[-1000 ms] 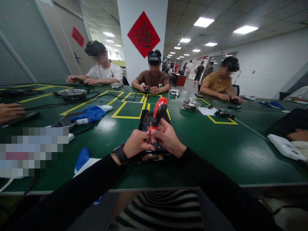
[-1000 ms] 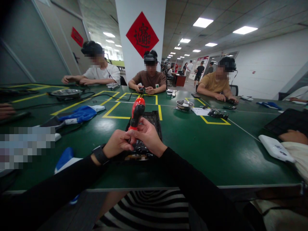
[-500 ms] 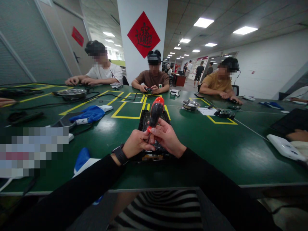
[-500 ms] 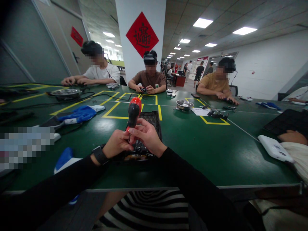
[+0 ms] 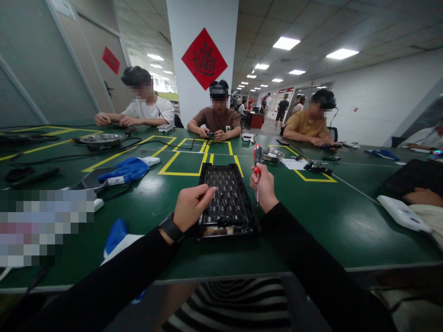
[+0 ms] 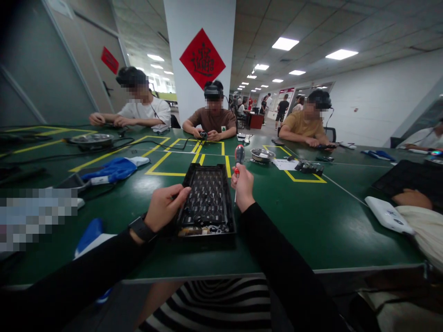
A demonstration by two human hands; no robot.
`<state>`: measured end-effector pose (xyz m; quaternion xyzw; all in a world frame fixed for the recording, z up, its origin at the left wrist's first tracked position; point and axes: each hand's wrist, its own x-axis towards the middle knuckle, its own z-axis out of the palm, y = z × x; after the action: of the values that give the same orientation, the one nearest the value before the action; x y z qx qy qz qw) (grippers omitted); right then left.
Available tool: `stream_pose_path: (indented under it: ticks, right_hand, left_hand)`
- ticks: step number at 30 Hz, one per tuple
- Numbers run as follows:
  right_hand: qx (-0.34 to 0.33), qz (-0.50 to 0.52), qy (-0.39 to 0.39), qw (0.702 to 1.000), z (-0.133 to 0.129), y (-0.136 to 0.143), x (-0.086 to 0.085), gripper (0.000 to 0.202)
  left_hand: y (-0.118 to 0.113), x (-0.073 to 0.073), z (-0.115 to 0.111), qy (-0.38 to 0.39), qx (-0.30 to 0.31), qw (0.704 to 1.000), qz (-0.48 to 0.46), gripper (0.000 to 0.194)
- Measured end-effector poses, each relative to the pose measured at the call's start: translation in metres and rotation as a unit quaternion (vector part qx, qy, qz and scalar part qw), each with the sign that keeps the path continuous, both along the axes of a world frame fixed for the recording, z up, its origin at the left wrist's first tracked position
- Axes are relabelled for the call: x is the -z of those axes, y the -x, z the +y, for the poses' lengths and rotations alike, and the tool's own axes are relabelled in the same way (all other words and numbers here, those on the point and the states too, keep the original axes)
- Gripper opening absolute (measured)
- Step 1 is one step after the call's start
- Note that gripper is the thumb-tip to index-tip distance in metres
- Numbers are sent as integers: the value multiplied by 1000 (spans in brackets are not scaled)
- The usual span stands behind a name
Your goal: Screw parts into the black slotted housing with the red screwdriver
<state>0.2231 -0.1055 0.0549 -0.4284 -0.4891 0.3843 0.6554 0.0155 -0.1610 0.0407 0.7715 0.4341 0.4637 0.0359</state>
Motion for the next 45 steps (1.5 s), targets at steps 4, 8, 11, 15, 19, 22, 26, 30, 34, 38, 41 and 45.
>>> stream_pose_path:
  ticks: [4,8,11,15,19,22,26,30,34,38,41,45]
  right_hand:
    - [149,-357,63,920,24,-29,24,36]
    - [144,-451,76,878,32,-35,43,37]
    - [120,-511,84,847,35,-35,48,37]
    - [105,-571,78,810,34,-38,45,40]
    - [135,-601,48,786,24,-34,31,39]
    - [77,-629,-83,769,14,-16,17,23]
    - [-136,-648,-200,722,15,15,10,15]
    - [-251,-616,-170,727,34,30,17,8]
    - [-257,-602,-152,741,40,31,20,6]
    - [-264,-511,-112,810,21,26,9,15]
    - [-370,-429,-20,824,3,19,-5,22]
    - [-475,-362,54,800,-11,8,-15,24]
  left_hand:
    - [-2,-1,0,-7,1,999,-37,25]
    - [-2,-1,2,-29,-30,997,-69,28]
    - [0,-1,4,-50,-50,995,-76,37]
    - [3,2,7,-63,-57,995,-60,38]
    - [5,10,11,-57,-12,998,-16,35]
    - [5,15,13,-48,28,998,20,33]
    - [5,17,15,-41,44,998,27,33]
    - [5,15,14,-44,52,998,18,33]
    - [4,14,13,-40,60,997,17,33]
    - [4,14,13,-40,66,997,18,33]
    - [4,14,13,-46,68,996,21,33]
    - [4,14,13,-48,73,996,16,34]
